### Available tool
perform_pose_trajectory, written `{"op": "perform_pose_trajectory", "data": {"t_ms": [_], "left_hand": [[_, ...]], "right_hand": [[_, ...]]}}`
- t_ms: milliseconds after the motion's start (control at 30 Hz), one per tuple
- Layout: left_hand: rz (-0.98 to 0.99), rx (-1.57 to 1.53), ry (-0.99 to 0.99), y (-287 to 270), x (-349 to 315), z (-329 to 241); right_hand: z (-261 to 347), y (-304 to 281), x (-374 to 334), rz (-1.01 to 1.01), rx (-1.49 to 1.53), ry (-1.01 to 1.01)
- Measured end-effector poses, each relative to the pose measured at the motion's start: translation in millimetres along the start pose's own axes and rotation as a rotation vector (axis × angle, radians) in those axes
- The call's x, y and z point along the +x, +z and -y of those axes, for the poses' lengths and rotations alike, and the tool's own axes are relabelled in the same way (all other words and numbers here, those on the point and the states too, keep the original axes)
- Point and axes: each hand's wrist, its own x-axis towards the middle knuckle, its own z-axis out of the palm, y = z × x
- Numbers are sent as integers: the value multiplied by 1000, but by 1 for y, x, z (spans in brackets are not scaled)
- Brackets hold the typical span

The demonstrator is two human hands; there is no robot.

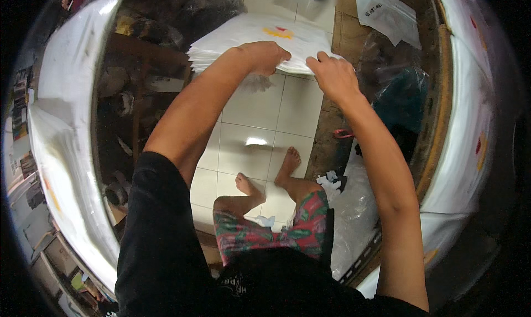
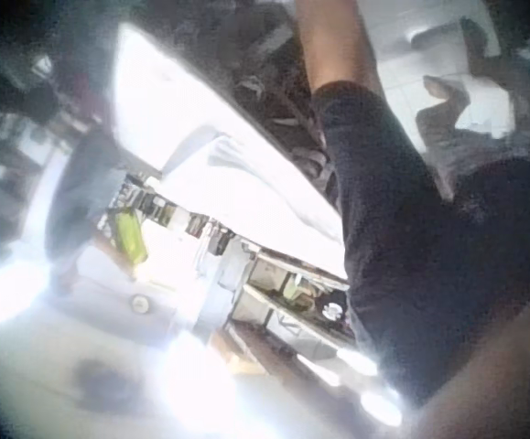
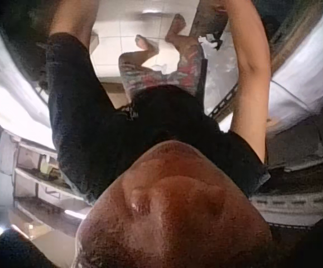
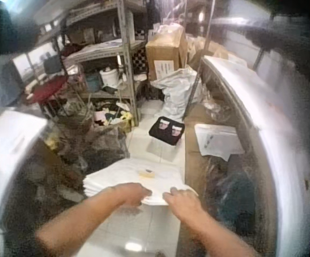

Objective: The person sits on the floor and repeatedly folds white plastic bags with a logo, smoothing them flat and stacking them. The person handles the bags one at a time, aligning edges and pressing them down before stacking the folded units.

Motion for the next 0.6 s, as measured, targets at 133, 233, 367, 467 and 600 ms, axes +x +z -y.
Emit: {"op": "perform_pose_trajectory", "data": {"t_ms": [133, 233, 367, 467, 600], "left_hand": [[61, 105, 17, 72, 29, -7], [-30, 125, 79, 172, 55, 3], [3, 126, 69, 302, 90, 1], [-118, -25, 107, 362, 76, -21], [-466, -50, 65, 398, 57, -32]], "right_hand": [[14, 87, -40, -120, -21, -27], [32, 170, -55, -73, -4, -23], [50, 281, -88, 130, 26, -68], [58, 318, -114, 235, 78, -112], [68, 326, -127, 248, 47, -78]]}}
